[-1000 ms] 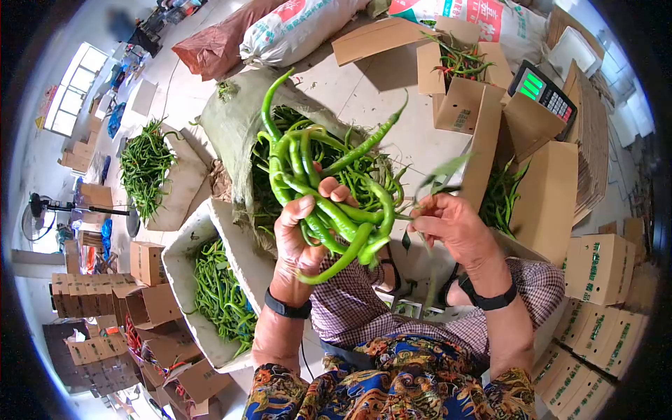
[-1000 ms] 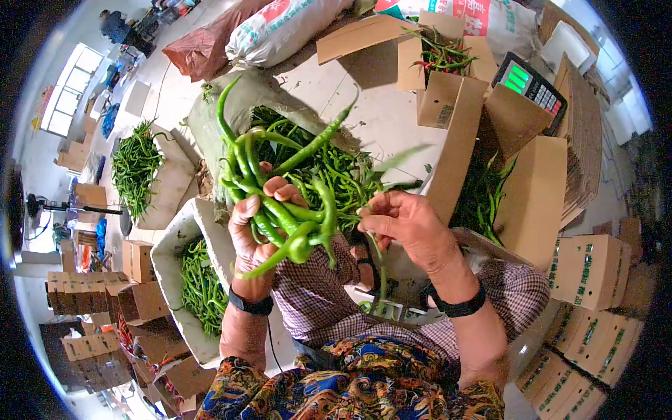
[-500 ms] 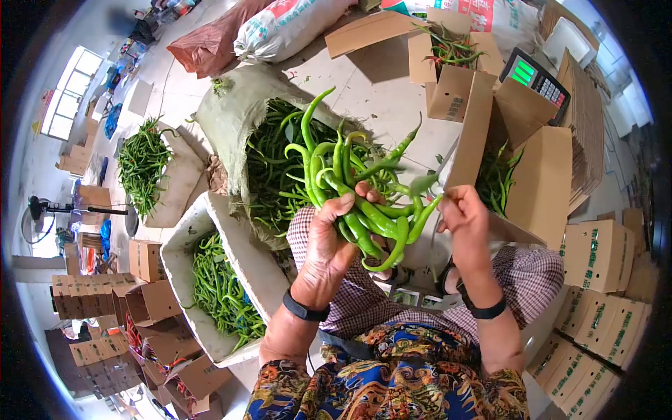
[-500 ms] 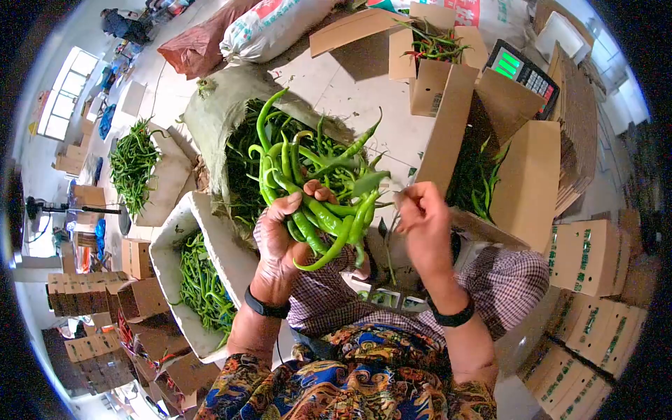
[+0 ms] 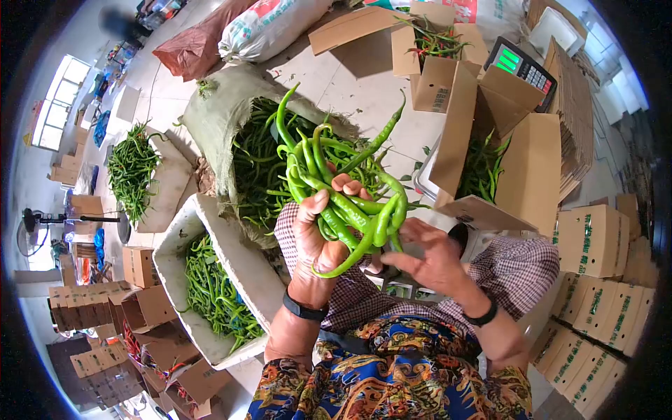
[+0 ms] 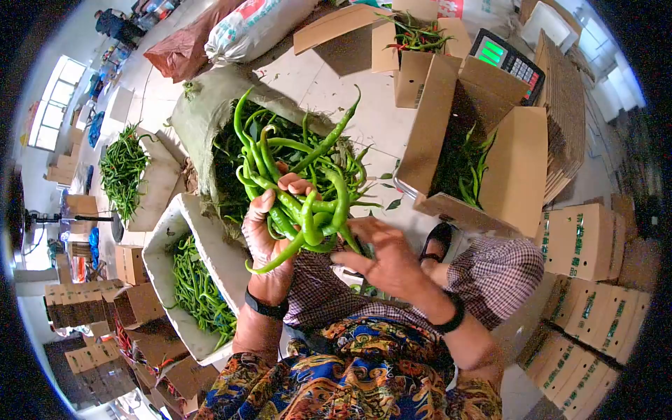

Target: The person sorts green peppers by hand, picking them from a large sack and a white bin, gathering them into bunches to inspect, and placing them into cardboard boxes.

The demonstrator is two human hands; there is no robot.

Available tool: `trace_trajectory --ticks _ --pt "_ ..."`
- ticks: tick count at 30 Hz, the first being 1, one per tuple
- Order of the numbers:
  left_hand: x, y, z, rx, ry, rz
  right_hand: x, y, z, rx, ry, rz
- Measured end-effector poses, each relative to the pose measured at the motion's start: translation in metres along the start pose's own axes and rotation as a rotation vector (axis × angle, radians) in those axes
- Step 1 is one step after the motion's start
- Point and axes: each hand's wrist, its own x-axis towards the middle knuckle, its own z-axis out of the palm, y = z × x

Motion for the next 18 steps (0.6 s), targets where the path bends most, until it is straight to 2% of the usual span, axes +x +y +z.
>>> trace_trajectory --ticks 2,3,5,7,8,9,11,13,15,17,18 --pt "0.0 0.0 -0.003 0.047 0.035 0.036 0.004 0.008 0.019 0.223 0.087 0.017" --pt "0.0 0.002 -0.005 0.091 0.071 0.079 0.004 0.003 0.016 0.224 0.087 0.019" --pt "0.0 0.005 -0.01 0.221 0.053 0.142 0.005 -0.013 0.003 0.74 0.047 0.512" --pt "-0.001 0.004 -0.01 0.241 0.087 0.096 0.007 -0.022 -0.005 0.716 0.095 0.481" --pt "-0.003 0.0 -0.007 0.259 0.045 0.048 0.009 -0.028 -0.011 0.877 0.044 0.497" --pt "-0.006 -0.003 -0.008 0.332 0.122 0.07 0.01 -0.031 -0.014 1.04 -0.01 0.511" --pt "-0.004 -0.006 -0.006 0.345 0.122 0.077 0.007 -0.025 -0.011 1.071 0.018 0.55" --pt "0.003 0.0 -0.01 0.237 0.001 0.05 0.004 -0.02 -0.017 1.014 0.083 0.593" --pt "0.005 0.001 -0.006 0.157 0.028 0.176 -0.002 -0.022 -0.02 1.007 0.118 0.637" --pt "0.004 0.009 0.001 0.174 0.053 0.171 -0.013 -0.014 -0.017 1.022 0.23 0.708" --pt "0.004 0.008 0.003 0.049 0.065 0.171 -0.016 -0.01 -0.015 1.081 0.282 0.731"
